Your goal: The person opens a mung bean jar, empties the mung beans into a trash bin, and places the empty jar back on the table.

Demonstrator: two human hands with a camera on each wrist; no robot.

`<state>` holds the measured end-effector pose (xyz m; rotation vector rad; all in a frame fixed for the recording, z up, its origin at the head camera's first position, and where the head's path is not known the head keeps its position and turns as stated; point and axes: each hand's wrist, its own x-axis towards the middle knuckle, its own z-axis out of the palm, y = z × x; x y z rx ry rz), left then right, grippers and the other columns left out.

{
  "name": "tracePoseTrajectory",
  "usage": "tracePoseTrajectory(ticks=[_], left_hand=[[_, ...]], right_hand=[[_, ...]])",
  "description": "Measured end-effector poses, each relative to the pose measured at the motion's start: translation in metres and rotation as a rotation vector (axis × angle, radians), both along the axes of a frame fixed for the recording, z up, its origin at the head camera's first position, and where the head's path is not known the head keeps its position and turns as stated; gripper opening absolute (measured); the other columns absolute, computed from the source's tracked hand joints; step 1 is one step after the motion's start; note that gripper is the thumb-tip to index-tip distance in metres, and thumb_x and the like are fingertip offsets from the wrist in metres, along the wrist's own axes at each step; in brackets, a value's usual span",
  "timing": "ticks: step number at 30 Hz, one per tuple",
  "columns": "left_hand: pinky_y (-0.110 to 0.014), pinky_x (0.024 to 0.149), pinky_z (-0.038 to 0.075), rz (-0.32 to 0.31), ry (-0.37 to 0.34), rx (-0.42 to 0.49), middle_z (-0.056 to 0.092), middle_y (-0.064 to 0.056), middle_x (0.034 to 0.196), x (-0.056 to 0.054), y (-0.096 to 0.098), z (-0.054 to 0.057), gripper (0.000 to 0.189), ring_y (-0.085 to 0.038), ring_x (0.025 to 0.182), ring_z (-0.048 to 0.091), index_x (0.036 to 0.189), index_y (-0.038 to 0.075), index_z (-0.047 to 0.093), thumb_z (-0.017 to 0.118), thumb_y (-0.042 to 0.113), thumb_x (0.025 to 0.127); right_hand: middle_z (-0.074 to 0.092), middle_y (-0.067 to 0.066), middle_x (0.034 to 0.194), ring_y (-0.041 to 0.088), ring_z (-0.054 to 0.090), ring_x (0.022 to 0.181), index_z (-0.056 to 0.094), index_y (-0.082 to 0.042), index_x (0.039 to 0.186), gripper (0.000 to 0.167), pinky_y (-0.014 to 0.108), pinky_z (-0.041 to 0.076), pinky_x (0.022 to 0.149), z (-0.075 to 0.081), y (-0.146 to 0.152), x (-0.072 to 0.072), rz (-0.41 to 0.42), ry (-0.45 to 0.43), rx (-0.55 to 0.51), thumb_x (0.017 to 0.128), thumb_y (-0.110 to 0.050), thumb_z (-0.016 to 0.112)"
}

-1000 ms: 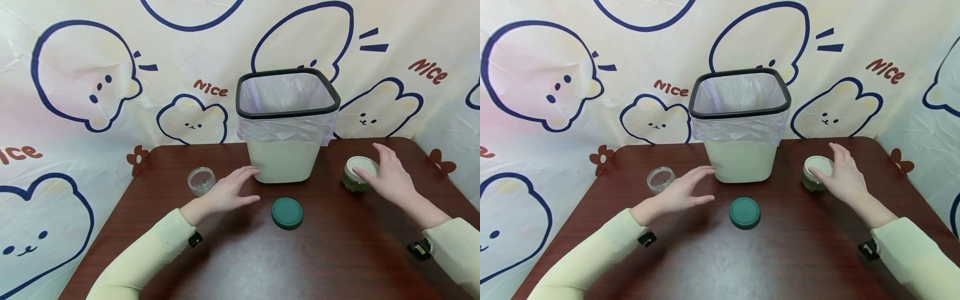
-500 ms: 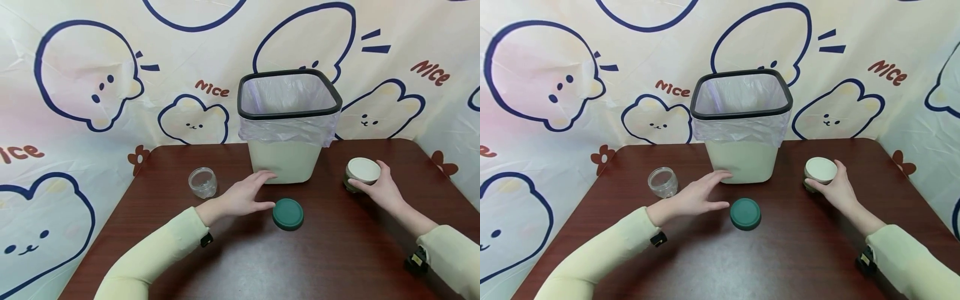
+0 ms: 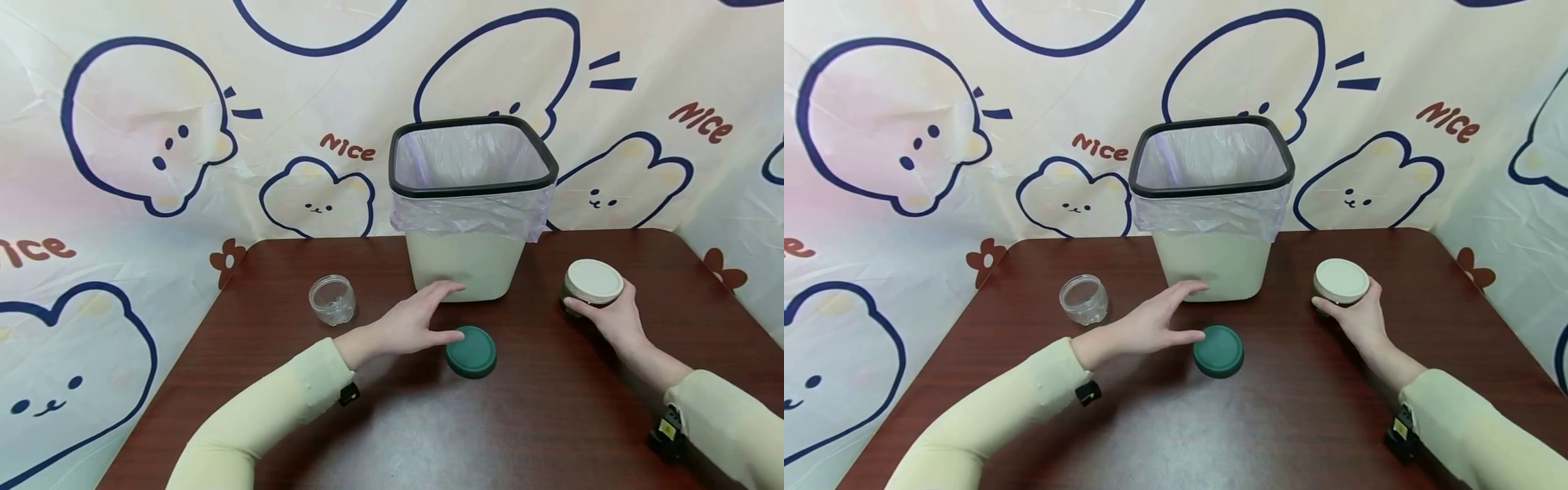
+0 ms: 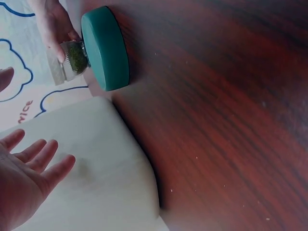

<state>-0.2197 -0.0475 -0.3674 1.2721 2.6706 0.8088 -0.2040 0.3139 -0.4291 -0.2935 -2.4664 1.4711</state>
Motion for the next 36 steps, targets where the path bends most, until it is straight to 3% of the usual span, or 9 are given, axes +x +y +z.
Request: tracePoseTrajectory(ticks=[7,21,28,36], left_hand=[[-0.031,0.106,0.033,-0.008,-0.023,-0.001,0.04,-0.001,0.146,0.0,0.004,0.001,0.073,-0.012,0.133,0.037,0.147,0.015,0.034,0.068,0.043,0.089],[-0.027,0.109,0.028,-0.068,-0.027,-0.01,0.038,0.0,0.148,-0.007,0.02,0.012,0.076,-0.009,0.135,0.033,0.149,0.015,0.033,0.067,0.047,0.089],[-0.025,0.109,0.026,-0.123,-0.03,-0.018,0.037,0.001,0.149,-0.008,0.025,0.021,0.076,-0.007,0.136,0.031,0.15,0.016,0.033,0.068,0.046,0.089],[-0.024,0.109,0.024,-0.192,-0.008,-0.034,0.035,0.002,0.149,-0.012,0.031,0.037,0.079,-0.005,0.136,0.029,0.151,0.019,0.029,0.065,0.051,0.089]], right_hand=[[0.023,0.034,0.145,0.045,0.029,0.13,0.009,0.007,0.146,0.1,0.053,0.022,0.106,0.0,-0.004,0.0,-0.031,0.011,-0.004,0.081,-0.021,0.079],[0.03,0.038,0.137,0.047,0.034,0.124,0.014,0.013,0.141,0.093,0.056,0.028,0.097,0.007,-0.001,0.0,0.058,-0.02,0.081,0.084,-0.025,0.076],[0.035,0.038,0.129,0.05,0.039,0.117,0.018,0.015,0.14,0.092,0.06,0.032,0.09,0.017,-0.004,0.011,0.142,0.042,0.226,0.083,-0.025,0.077],[0.04,0.034,0.128,0.047,0.042,0.115,0.022,0.011,0.14,0.09,0.058,0.032,0.086,0.034,-0.015,0.023,0.217,0.121,0.252,0.079,-0.02,0.081]])
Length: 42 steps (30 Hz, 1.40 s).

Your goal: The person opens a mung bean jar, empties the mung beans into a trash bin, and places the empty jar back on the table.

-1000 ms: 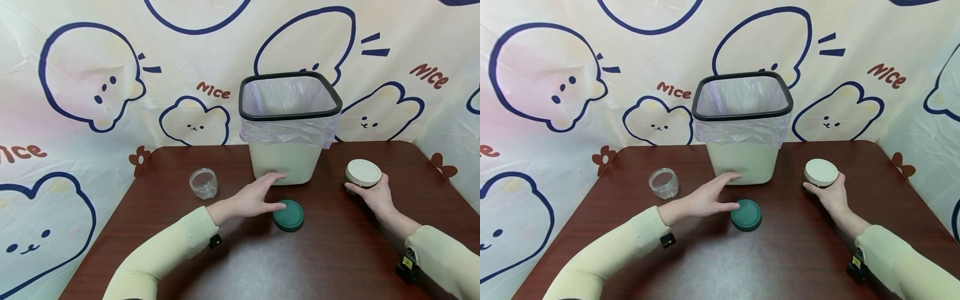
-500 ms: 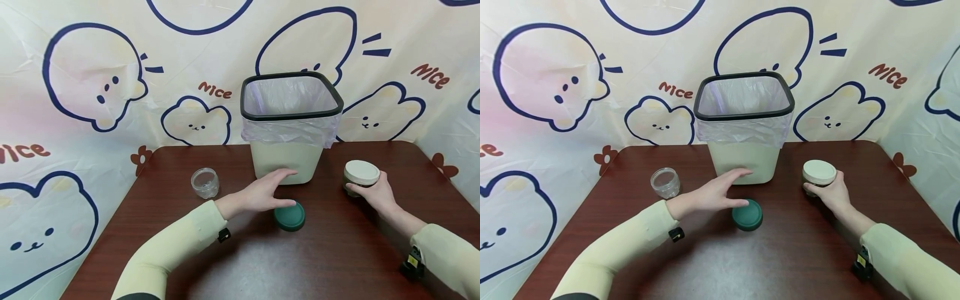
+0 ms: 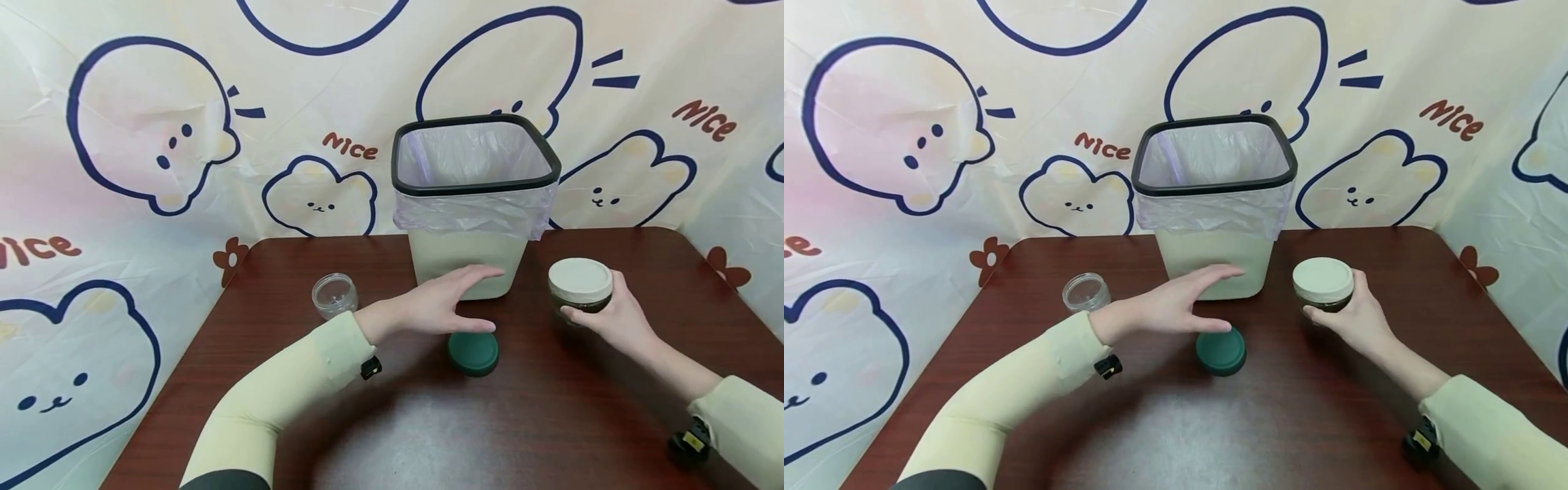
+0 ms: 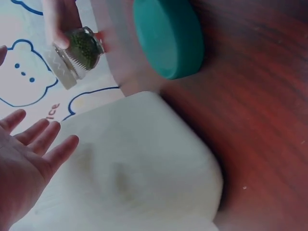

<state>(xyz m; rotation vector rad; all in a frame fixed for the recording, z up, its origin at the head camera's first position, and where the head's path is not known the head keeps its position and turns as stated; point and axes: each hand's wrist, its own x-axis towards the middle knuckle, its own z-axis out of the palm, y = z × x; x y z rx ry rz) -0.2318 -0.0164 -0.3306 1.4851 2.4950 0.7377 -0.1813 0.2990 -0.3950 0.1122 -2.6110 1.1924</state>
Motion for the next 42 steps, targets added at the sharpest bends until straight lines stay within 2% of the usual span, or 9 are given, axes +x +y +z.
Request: tracePoseTrajectory(ticks=[7,11,14,22,28,34,42], left_hand=[[-0.025,0.108,0.026,-0.015,0.02,0.027,0.034,0.004,0.149,0.001,0.003,0.016,0.08,-0.002,0.134,0.029,0.153,0.02,0.027,0.063,0.053,0.089],[-0.025,0.109,0.025,-0.015,0.016,0.048,0.032,0.006,0.151,0.001,0.004,0.023,0.081,0.0,0.135,0.027,0.154,0.021,0.024,0.062,0.053,0.089],[-0.023,0.109,0.023,-0.015,0.011,0.067,0.03,0.007,0.152,0.0,0.005,0.026,0.081,0.002,0.135,0.025,0.154,0.022,0.023,0.062,0.053,0.09],[-0.026,0.111,0.022,-0.024,-0.014,0.095,0.024,0.009,0.155,-0.001,0.009,0.031,0.083,0.004,0.138,0.017,0.155,0.025,0.019,0.063,0.052,0.089],[-0.028,0.11,0.024,-0.026,0.014,0.1,0.021,0.011,0.156,0.0,0.013,0.04,0.086,0.004,0.137,0.016,0.155,0.029,0.014,0.063,0.053,0.089],[-0.029,0.107,0.03,-0.047,0.009,0.075,0.016,0.015,0.157,0.003,0.018,0.049,0.087,0.002,0.137,0.017,0.155,0.034,0.011,0.062,0.055,0.088],[-0.023,0.103,0.03,-0.105,-0.012,0.136,0.022,0.012,0.156,0.004,0.02,0.049,0.084,0.002,0.134,0.023,0.156,0.028,0.016,0.066,0.046,0.09]], right_hand=[[0.045,0.031,0.126,0.046,0.046,0.111,0.025,0.007,0.141,0.092,0.055,0.035,0.083,0.017,-0.014,0.012,0.083,0.05,0.063,0.074,-0.017,0.084],[0.047,0.026,0.126,0.04,0.048,0.11,0.029,0.003,0.14,0.089,0.038,0.038,0.082,0.03,-0.024,0.018,0.133,0.068,0.074,0.073,-0.017,0.085],[0.048,0.023,0.127,0.037,0.049,0.108,0.031,0.001,0.139,0.088,0.031,0.038,0.079,0.04,-0.031,0.021,0.17,0.085,0.08,0.073,-0.016,0.086],[0.055,0.015,0.124,0.027,0.052,0.104,0.038,-0.006,0.138,0.088,0.017,0.037,0.079,0.064,-0.048,0.026,0.254,0.153,0.1,0.068,-0.015,0.089],[0.054,0.015,0.126,0.029,0.053,0.105,0.036,-0.006,0.14,0.089,0.015,0.039,0.08,0.078,-0.058,0.028,0.319,0.138,0.114,0.069,-0.015,0.089],[0.056,0.015,0.12,0.028,0.055,0.102,0.037,-0.004,0.139,0.088,0.016,0.041,0.077,0.085,-0.064,0.029,0.326,0.139,0.145,0.069,-0.018,0.088],[0.055,0.013,0.119,0.028,0.054,0.099,0.038,-0.003,0.138,0.087,0.023,0.043,0.075,0.091,-0.066,0.029,0.316,0.142,0.186,0.069,-0.021,0.088]])
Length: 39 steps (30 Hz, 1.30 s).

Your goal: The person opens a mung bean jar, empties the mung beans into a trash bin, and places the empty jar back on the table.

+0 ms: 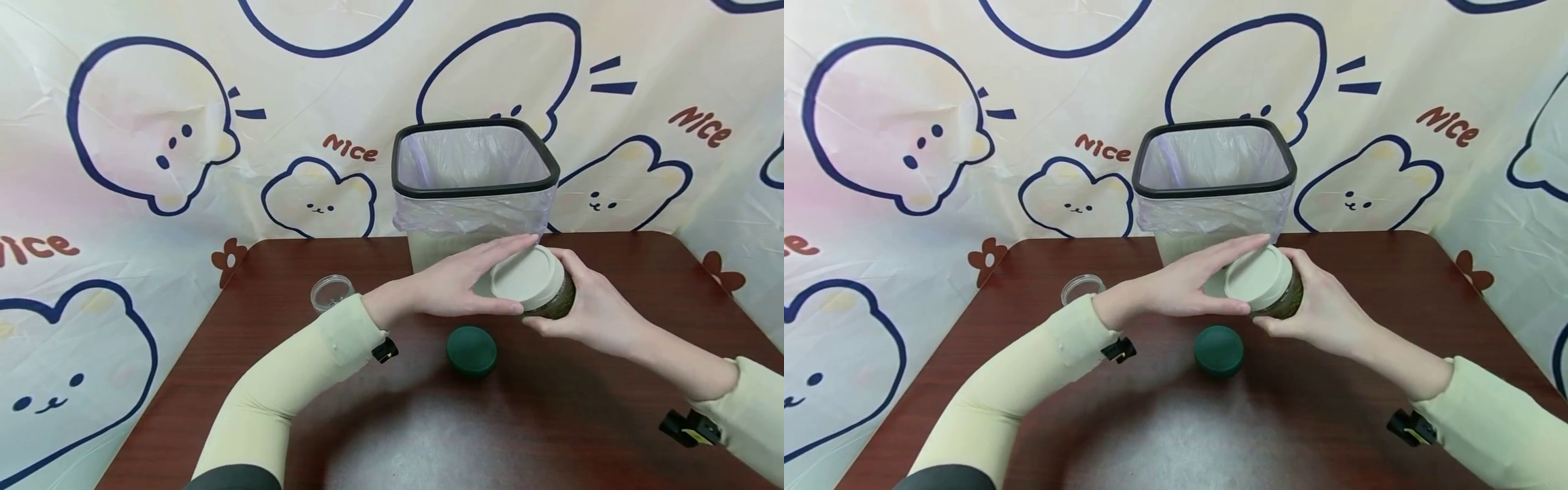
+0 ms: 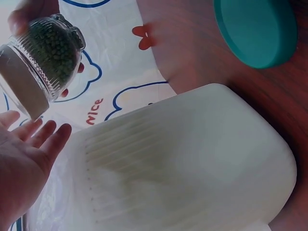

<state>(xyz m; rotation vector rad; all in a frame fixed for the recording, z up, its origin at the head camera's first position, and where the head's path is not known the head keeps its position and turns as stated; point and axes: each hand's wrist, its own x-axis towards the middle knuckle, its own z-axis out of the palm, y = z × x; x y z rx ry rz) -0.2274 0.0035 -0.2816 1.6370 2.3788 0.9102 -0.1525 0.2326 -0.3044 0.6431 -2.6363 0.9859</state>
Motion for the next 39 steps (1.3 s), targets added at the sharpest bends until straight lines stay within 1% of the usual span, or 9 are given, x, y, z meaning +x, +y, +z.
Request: tracePoseTrajectory(ticks=[3,9,11,17,22,29,33,39], left_hand=[[-0.022,0.102,0.03,-0.006,-0.015,0.013,0.023,0.011,0.155,0.0003,0.0,-0.0008,0.084,0.002,0.133,0.025,0.156,0.026,0.018,0.067,0.044,0.089],[-0.024,0.099,0.035,0.019,-0.028,0.001,0.026,0.007,0.155,-0.0002,0.0002,-0.0016,0.087,-0.003,0.131,0.032,0.156,0.023,0.019,0.069,0.044,0.088],[-0.024,0.098,0.036,0.024,-0.022,0.001,0.027,0.006,0.155,-0.0008,-0.0001,-0.0023,0.087,-0.005,0.13,0.034,0.155,0.021,0.021,0.07,0.044,0.088],[-0.022,0.099,0.035,0.043,0.03,-0.011,0.033,0.003,0.152,-0.0022,-0.0014,-0.0037,0.084,-0.004,0.13,0.035,0.153,0.016,0.028,0.07,0.046,0.087],[-0.02,0.096,0.036,0.041,0.07,-0.025,0.036,0.002,0.15,-0.0015,-0.0019,-0.0044,0.084,-0.004,0.127,0.038,0.153,0.014,0.029,0.069,0.047,0.087],[-0.019,0.097,0.036,0.037,0.109,-0.039,0.036,0.001,0.149,0.0001,-0.0021,-0.0054,0.083,-0.004,0.127,0.038,0.152,0.011,0.028,0.066,0.048,0.089],[-0.019,0.097,0.035,0.035,0.145,-0.037,0.038,-0.001,0.147,0.0002,-0.0038,-0.0073,0.081,-0.005,0.126,0.038,0.151,0.008,0.03,0.065,0.048,0.089],[-0.019,0.097,0.035,0.032,0.2,-0.033,0.041,-0.002,0.142,0.0017,-0.0063,-0.009,0.079,-0.007,0.123,0.041,0.149,0.006,0.032,0.064,0.048,0.09]], right_hand=[[0.055,0.013,0.118,0.028,0.055,0.099,0.039,-0.003,0.138,0.087,0.024,0.045,0.075,0.0005,-0.0001,0.0,-0.002,0.001,0.015,0.069,-0.023,0.089],[0.057,0.013,0.116,0.027,0.055,0.098,0.04,-0.003,0.138,0.087,0.029,0.045,0.075,0.0007,-0.0012,-0.0002,-0.007,0.003,0.031,0.069,-0.024,0.089],[0.058,0.013,0.117,0.026,0.056,0.098,0.04,-0.003,0.139,0.086,0.031,0.046,0.075,0.0008,-0.0017,0.0,-0.005,-0.004,0.034,0.07,-0.025,0.088],[0.058,0.013,0.118,0.026,0.056,0.099,0.039,-0.004,0.14,0.086,0.036,0.047,0.077,0.0006,-0.0037,0.0011,0.0,-0.042,0.044,0.072,-0.026,0.087],[0.058,0.013,0.117,0.026,0.056,0.098,0.04,-0.004,0.139,0.086,0.039,0.048,0.077,-0.0001,-0.0044,0.0014,0.002,-0.04,0.057,0.071,-0.026,0.087],[0.059,0.014,0.115,0.026,0.057,0.097,0.041,-0.003,0.138,0.085,0.038,0.048,0.076,-0.0024,-0.0047,0.0002,0.002,-0.024,0.057,0.07,-0.025,0.087],[0.06,0.013,0.114,0.025,0.057,0.096,0.042,-0.004,0.137,0.084,0.036,0.047,0.076,-0.0037,-0.0071,-0.0003,0.008,-0.018,0.054,0.07,-0.026,0.088],[0.06,0.013,0.114,0.024,0.057,0.096,0.042,-0.003,0.137,0.084,0.038,0.048,0.076,-0.005,-0.0098,-0.0009,0.014,-0.029,0.052,0.071,-0.025,0.087]])
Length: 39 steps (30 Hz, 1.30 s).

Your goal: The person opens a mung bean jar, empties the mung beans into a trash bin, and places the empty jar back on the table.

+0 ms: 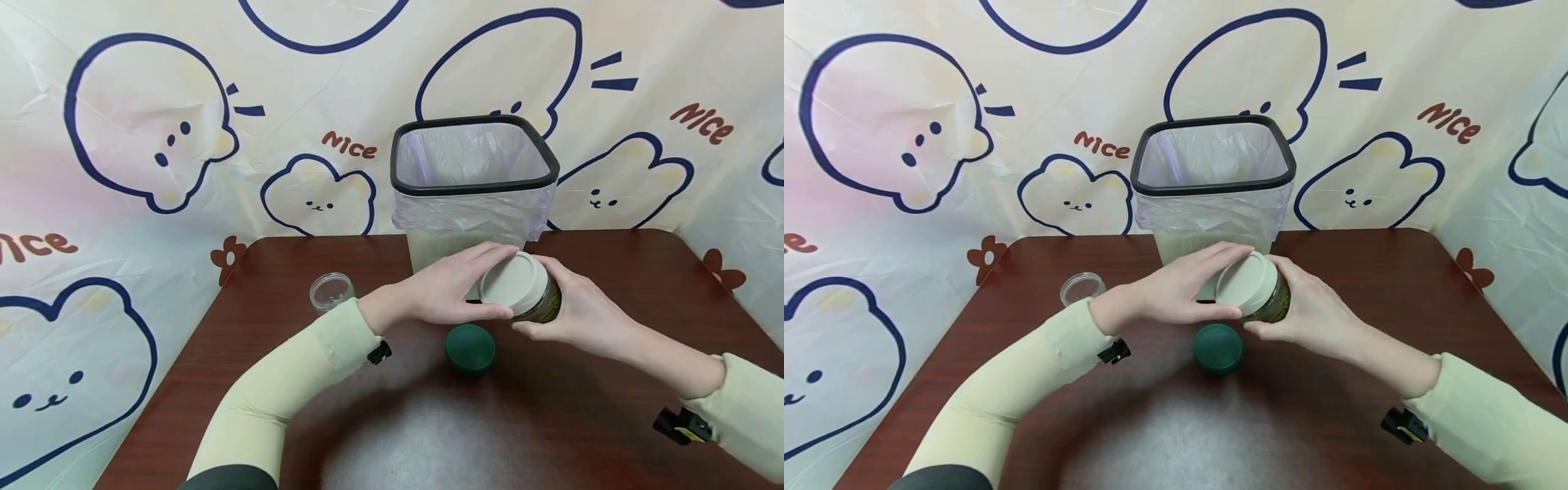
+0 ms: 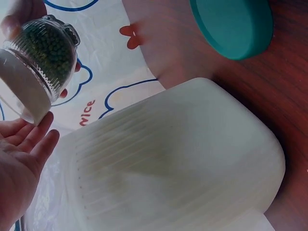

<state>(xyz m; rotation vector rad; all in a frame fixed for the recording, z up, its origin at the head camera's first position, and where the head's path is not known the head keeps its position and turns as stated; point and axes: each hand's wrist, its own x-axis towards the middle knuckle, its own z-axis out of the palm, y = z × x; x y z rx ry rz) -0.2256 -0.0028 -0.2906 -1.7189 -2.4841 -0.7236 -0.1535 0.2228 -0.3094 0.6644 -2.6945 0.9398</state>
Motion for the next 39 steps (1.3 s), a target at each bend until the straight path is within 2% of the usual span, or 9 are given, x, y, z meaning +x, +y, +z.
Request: tracePoseTrajectory(ticks=[14,30,39], left_hand=[[-0.019,0.096,0.036,0.014,0.014,0.009,0.043,-0.003,0.139,0.001,-0.001,-0.004,0.078,-0.008,0.121,0.042,0.147,0.006,0.033,0.064,0.049,0.09],[-0.019,0.091,0.038,0.054,0.03,0.008,0.046,-0.002,0.133,0.003,-0.003,-0.004,0.076,-0.008,0.116,0.045,0.146,0.007,0.037,0.065,0.048,0.089],[-0.019,0.091,0.038,0.057,0.038,0.015,0.047,-0.002,0.131,0.003,0.001,-0.004,0.075,-0.008,0.113,0.045,0.144,0.006,0.039,0.067,0.047,0.088]], right_hand=[[0.06,0.013,0.112,0.024,0.058,0.094,0.041,-0.002,0.137,0.084,0.041,0.049,0.075,-0.005,-0.002,-0.002,-0.003,0.003,-0.005,0.07,-0.023,0.087],[0.061,0.01,0.111,0.022,0.058,0.094,0.043,-0.003,0.136,0.083,0.032,0.048,0.075,-0.01,-0.004,-0.004,0.004,-0.002,-0.055,0.068,-0.019,0.088],[0.061,0.011,0.111,0.023,0.058,0.094,0.043,-0.003,0.137,0.085,0.035,0.048,0.076,-0.01,-0.004,-0.005,-0.005,0.018,-0.049,0.067,-0.018,0.089]])
